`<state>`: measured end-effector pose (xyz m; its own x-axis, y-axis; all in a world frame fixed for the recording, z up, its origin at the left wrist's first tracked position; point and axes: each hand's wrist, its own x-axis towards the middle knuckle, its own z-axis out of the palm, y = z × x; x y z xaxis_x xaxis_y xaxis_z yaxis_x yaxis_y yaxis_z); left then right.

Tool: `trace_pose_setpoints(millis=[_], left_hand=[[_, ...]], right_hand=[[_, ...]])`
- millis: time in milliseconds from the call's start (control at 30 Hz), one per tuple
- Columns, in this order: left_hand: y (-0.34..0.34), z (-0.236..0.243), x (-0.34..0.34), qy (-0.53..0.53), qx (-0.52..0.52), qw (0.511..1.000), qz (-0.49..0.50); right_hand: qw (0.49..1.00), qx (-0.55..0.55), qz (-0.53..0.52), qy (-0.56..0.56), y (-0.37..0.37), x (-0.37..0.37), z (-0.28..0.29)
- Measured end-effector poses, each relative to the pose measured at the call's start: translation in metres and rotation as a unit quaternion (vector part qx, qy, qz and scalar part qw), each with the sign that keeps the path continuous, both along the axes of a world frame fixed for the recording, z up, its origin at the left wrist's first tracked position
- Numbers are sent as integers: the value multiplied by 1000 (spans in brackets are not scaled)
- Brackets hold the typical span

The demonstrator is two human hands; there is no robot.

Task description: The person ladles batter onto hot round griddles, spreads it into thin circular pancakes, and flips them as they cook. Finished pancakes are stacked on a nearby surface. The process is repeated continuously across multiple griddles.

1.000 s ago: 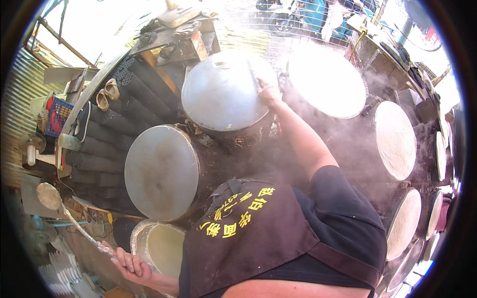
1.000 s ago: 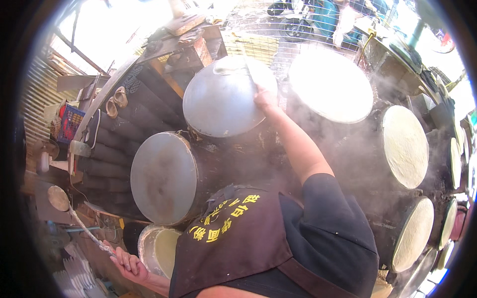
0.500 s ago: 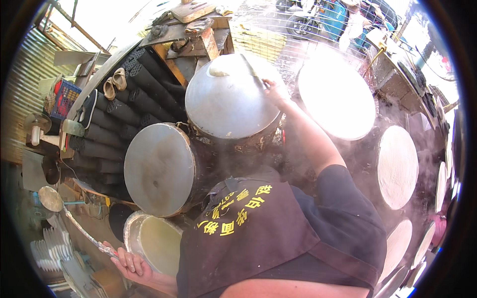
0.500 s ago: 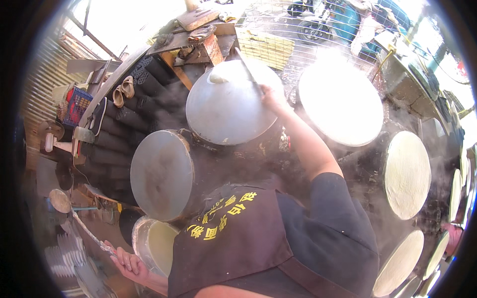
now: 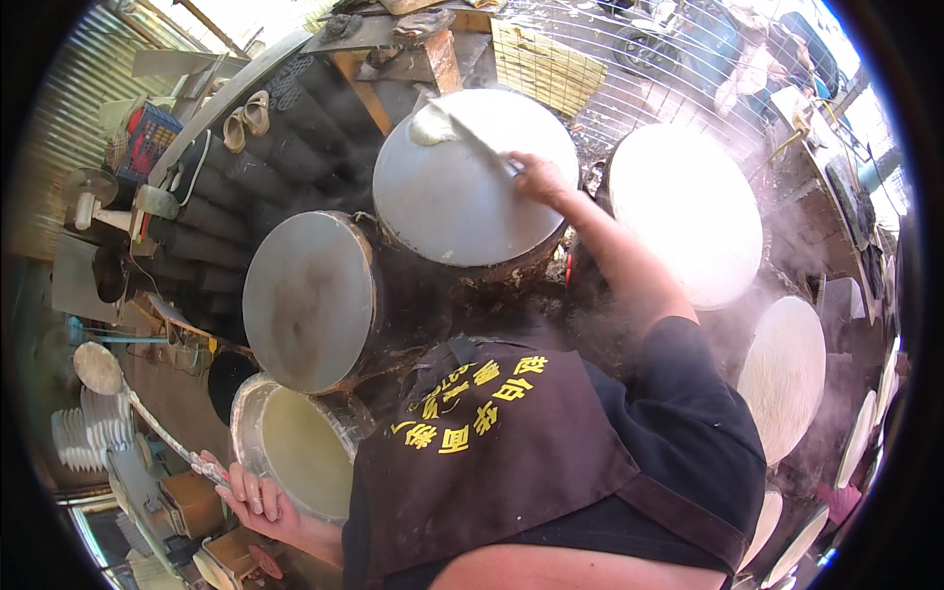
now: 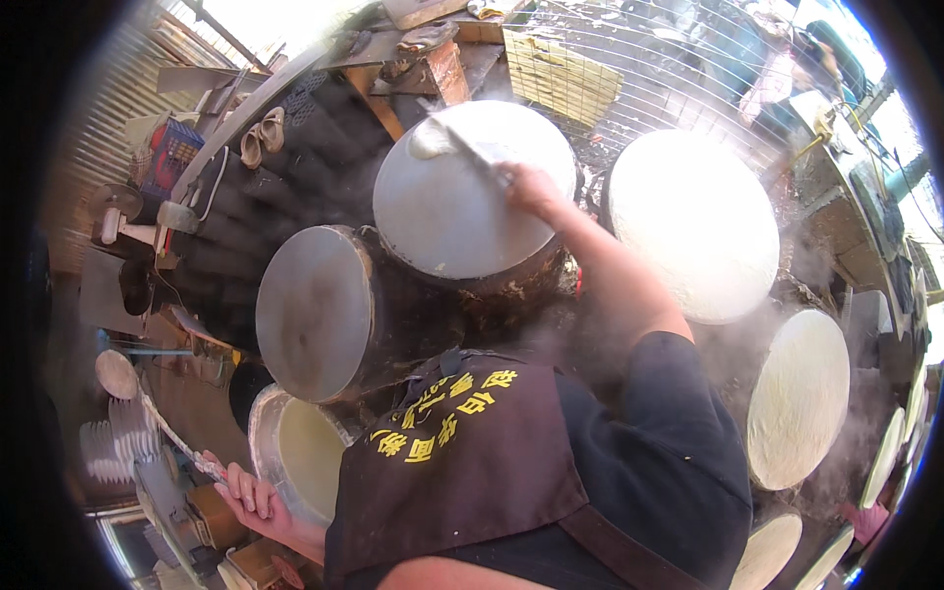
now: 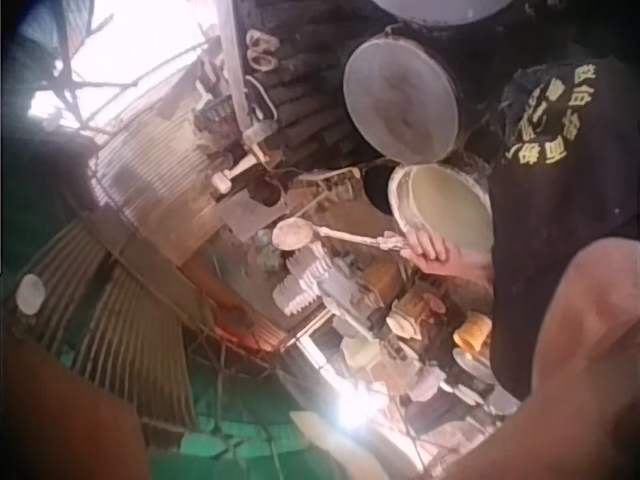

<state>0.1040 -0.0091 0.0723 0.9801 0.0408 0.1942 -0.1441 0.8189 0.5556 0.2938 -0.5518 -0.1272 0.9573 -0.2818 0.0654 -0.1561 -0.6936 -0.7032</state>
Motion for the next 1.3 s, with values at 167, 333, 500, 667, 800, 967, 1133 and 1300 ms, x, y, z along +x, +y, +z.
trace_pose_setpoints(millis=[167, 333, 500, 667, 800, 967, 1133, 1300], left_hand=[[-5, 3, -3, -6, 7, 1000, 5], [-14, 2, 0, 9, 7, 1000, 17], [-10, 1, -9, -5, 11, 1000, 7], [-10, -1, -14, 10, 9, 1000, 24], [-10, -1, -14, 11, 8, 1000, 19], [-10, -2, -25, 19, 4, 999, 35], [-11, -3, -24, 28, -9, 999, 34], [-13, -2, -40, 38, 1, 997, 65]], right_hand=[[992, -13, 84, 88, -6, -5, 22], [999, 4, -28, 40, -51, 14, 3], [987, -19, 139, 84, -8, -12, 35], [999, -28, 13, 37, -53, 13, 14], [989, -34, 140, 2, -22, 24, 11], [976, -14, 217, -33, -50, 20, -12], [996, -14, 84, -3, -58, 47, -16], [964, -27, 263, 10, -37, 18, 12]])
